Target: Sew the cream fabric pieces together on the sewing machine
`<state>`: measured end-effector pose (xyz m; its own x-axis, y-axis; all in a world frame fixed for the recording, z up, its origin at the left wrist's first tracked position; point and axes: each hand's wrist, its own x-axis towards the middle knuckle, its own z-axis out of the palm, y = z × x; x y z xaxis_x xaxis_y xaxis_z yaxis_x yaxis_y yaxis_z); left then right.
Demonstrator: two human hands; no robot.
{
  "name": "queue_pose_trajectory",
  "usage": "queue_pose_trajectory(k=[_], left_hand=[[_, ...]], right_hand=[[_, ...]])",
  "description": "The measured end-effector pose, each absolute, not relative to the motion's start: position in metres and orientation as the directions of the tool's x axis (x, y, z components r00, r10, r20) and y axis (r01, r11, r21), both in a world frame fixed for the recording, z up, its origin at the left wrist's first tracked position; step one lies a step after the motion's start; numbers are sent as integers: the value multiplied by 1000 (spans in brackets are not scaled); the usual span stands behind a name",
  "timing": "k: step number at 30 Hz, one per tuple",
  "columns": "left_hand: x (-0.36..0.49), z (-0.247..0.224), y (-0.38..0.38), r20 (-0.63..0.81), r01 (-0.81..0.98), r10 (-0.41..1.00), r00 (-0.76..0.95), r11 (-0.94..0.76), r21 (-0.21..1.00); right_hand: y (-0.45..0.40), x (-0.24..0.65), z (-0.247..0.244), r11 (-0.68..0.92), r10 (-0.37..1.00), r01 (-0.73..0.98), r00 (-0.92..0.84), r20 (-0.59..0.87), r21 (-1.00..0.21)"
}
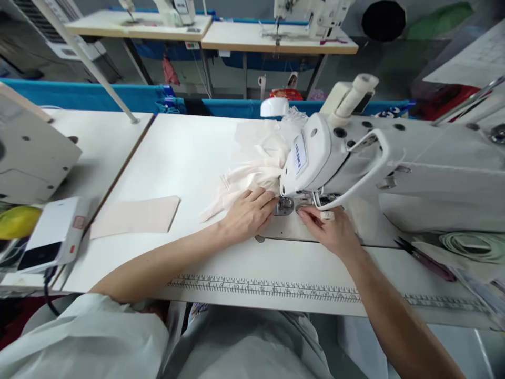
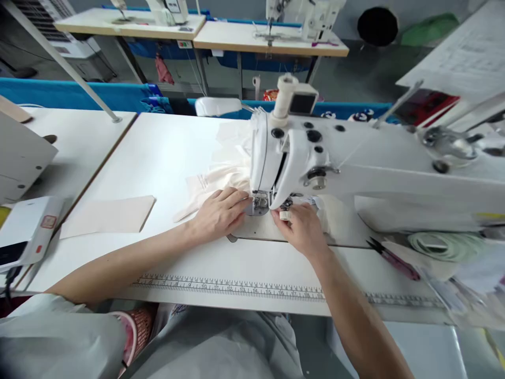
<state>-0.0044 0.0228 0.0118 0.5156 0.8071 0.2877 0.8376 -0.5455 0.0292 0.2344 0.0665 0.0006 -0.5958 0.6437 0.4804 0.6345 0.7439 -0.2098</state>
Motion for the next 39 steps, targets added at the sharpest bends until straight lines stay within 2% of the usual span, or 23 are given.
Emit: queue_pose_trajectory(k=[5,12,17,21,25,28,29,31,33,39], left_hand=[[1,32,51,52,952,954,296,-299,66],[-5,27,138,57,962,966,251,-256,95],[-26,30,163,87,972,983,160,-172,161],[-53,44,134,139,967,981,136,-162,197],[-82,56,62,140,959,978,152,-180,217],[-93,47,5,152,959,978,147,-178,220],[-94,41,-10,165,961,976,144,-178,213],[-94,26,-30,234,977,958,167,-193,93],[-93,12,-38,235,977,950,205,-211,1],[-112,3,-32,198,979,959,201,-190,-70]], right_hand=[[68,232,0,779,594,605,-631,499,-163],[68,237,2,827,507,557,-684,525,-74],[69,244,3,820,478,572,-673,564,-13],[68,247,2,823,483,568,-684,547,-18],[67,246,1,838,490,541,-690,533,-69],[65,244,1,832,509,549,-696,507,-81],[65,243,2,830,514,552,-697,500,-84],[63,242,3,829,519,551,-696,495,-95],[62,242,3,829,526,549,-697,487,-108],[61,242,1,813,562,565,-695,448,-144]])
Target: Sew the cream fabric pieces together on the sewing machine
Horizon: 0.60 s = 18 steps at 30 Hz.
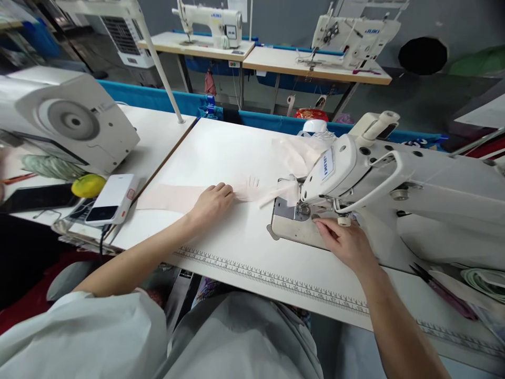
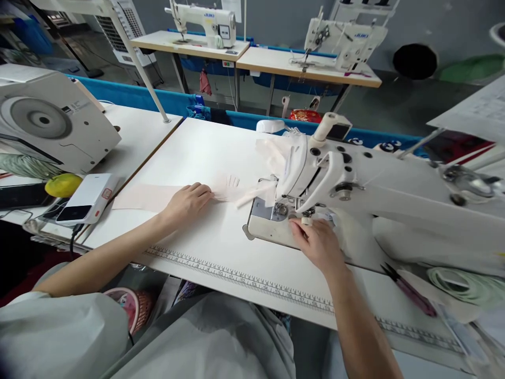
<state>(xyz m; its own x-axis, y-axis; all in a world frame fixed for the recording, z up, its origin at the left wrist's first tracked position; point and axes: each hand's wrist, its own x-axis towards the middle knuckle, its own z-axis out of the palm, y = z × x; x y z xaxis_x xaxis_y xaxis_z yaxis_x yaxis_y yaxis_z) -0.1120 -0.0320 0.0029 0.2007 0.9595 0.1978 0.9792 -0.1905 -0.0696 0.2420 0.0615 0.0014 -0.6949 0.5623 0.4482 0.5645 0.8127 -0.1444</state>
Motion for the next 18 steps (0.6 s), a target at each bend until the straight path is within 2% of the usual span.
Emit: queue_pose_trajectory(k=[6,9,13,18], left_hand=[[-127,16,-42,181,983,967,177,-165,-83],[-127,22,-41,216,978,955,202,-207,-2],[-123,22,-25,235,981,965,113,-146,128],[-117,15,-12,200,981,978,54,-89,170]], right_hand=[[61,241,4,805,586,557,-697,414,-202],[60,240,6,796,602,563,-699,385,-222],[58,239,9,787,615,570,-695,372,-236],[58,239,11,784,620,568,-698,359,-250]])
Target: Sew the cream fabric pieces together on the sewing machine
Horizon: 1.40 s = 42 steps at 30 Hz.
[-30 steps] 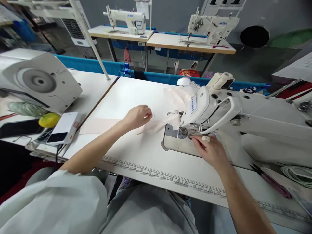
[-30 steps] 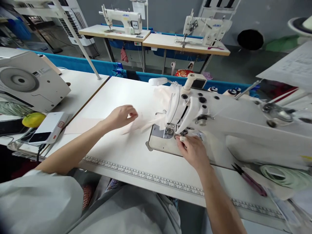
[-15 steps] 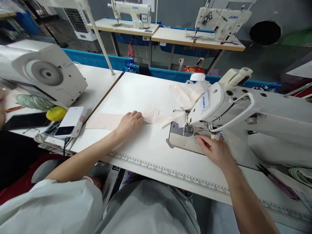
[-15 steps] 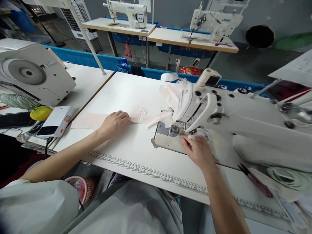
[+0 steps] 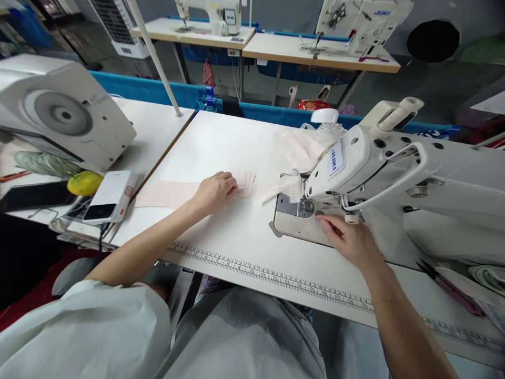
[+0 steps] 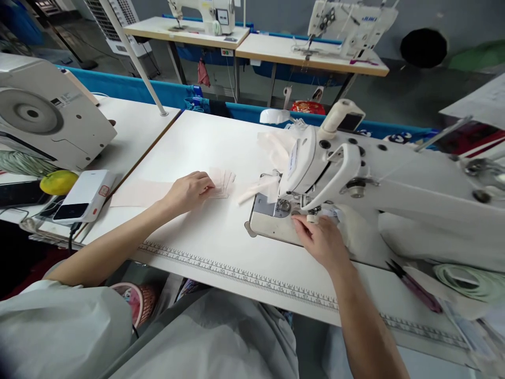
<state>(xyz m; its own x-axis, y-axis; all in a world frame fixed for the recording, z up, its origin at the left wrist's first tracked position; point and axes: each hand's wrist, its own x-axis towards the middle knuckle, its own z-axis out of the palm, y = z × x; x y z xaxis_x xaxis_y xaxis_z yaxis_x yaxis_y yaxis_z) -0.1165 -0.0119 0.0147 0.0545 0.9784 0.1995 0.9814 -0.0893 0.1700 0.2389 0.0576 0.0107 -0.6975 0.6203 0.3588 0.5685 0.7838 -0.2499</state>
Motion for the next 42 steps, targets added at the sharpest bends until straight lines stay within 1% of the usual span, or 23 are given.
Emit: queue_pose_trajectory(k=[5,7,9,10,11,12,13,14,16,18,19,21,22,24,27,28,30,33,35,37,40,42], left_hand=[[-123,25,-15,247,978,969,-15,-37,205],[-123,39,-21,293,959,955,-50,-35,280],[-116,56,-31,299,905,952,-56,-78,417],[-109,64,-36,250,863,968,-22,-108,493],[-101,70,-40,162,794,986,35,-126,595],[-91,75,-44,38,694,991,132,-119,710],[-80,77,-45,-75,594,967,242,-87,800],[-68,77,-44,-154,511,928,340,-44,859],[-46,70,-34,-234,424,855,463,18,905],[-26,57,-17,-258,456,834,488,8,890],[-18,49,-7,-253,507,840,479,-30,861],[-6,37,9,-184,635,876,446,-164,755],[-3,32,15,-138,686,893,429,-222,693],[-1,26,20,-55,746,916,398,-288,601],[-7,22,17,18,799,933,359,-318,510],[-11,21,15,41,816,934,354,-330,474],[-17,19,13,70,834,932,354,-349,427],[-20,15,12,78,833,934,349,-347,432],[-20,15,14,79,823,939,336,-333,459],[-20,21,15,113,797,942,317,-329,506],[-19,38,13,254,743,929,268,-367,559],[-18,50,8,362,722,896,258,-428,544]], right_hand=[[58,241,9,779,626,577,-697,349,-245],[58,243,10,775,632,583,-697,339,-245],[58,245,12,769,639,586,-696,327,-257],[58,247,14,765,644,584,-698,314,-272],[57,248,17,759,651,579,-698,300,-298],[56,249,19,749,658,572,-698,281,-334],[55,250,22,736,665,560,-702,255,-379],[53,250,25,722,668,545,-708,227,-426],[49,250,29,702,652,500,-738,175,-507],[44,247,29,699,613,449,-777,142,-556],[42,245,28,707,591,425,-794,143,-565],[37,240,23,751,550,389,-816,180,-534],[35,237,20,790,524,378,-824,213,-483],[31,231,13,871,460,366,-842,281,-329],[25,222,5,923,385,367,-873,300,-115],[23,220,4,925,376,373,-878,297,-69],[21,218,3,922,374,388,-877,303,-16],[21,217,4,920,375,392,-870,319,-13],[23,219,4,919,386,390,-867,314,-51],[27,222,4,908,417,407,-858,301,-100],[33,229,6,883,469,449,-841,271,-136],[38,233,8,866,499,479,-832,242,-141]])
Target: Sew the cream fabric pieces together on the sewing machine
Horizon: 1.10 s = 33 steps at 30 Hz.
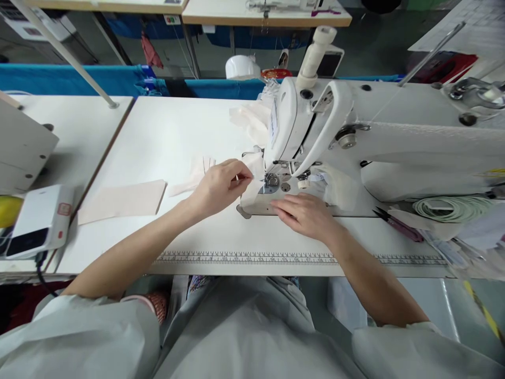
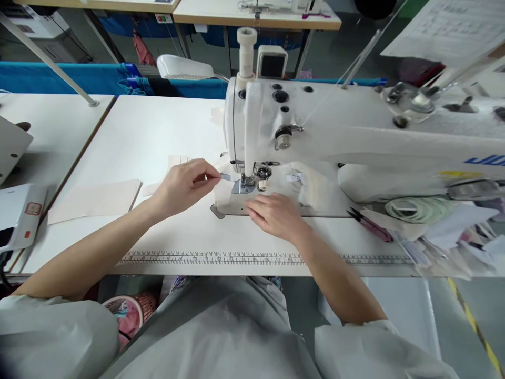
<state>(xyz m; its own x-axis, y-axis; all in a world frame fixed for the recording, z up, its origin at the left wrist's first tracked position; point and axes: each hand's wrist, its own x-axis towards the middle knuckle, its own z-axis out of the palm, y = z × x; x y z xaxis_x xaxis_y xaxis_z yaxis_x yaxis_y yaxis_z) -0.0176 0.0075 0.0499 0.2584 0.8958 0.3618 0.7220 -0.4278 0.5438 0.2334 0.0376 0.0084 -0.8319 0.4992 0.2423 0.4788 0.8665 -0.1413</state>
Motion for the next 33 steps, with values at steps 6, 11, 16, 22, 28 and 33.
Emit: queue_pose_trajectory(k=[6,11,16,22,28,33], left_hand=[[-5,39,-28,353,688,721,596,-685,239],[-6,18,-62,298,661,668,682,-737,138],[-11,19,-82,293,612,698,653,-715,338],[-1,9,-102,315,741,808,498,-585,330],[5,8,-112,335,779,782,526,-601,180],[5,16,-104,326,788,806,494,-573,224]], right_hand=[[45,243,14,826,560,525,-806,191,-206],[43,244,17,838,541,500,-811,221,-218],[35,233,13,885,442,366,-854,275,-286],[26,220,7,928,366,337,-903,225,-156],[24,219,7,863,490,505,-849,196,29],[29,222,6,843,525,537,-820,228,-9]])
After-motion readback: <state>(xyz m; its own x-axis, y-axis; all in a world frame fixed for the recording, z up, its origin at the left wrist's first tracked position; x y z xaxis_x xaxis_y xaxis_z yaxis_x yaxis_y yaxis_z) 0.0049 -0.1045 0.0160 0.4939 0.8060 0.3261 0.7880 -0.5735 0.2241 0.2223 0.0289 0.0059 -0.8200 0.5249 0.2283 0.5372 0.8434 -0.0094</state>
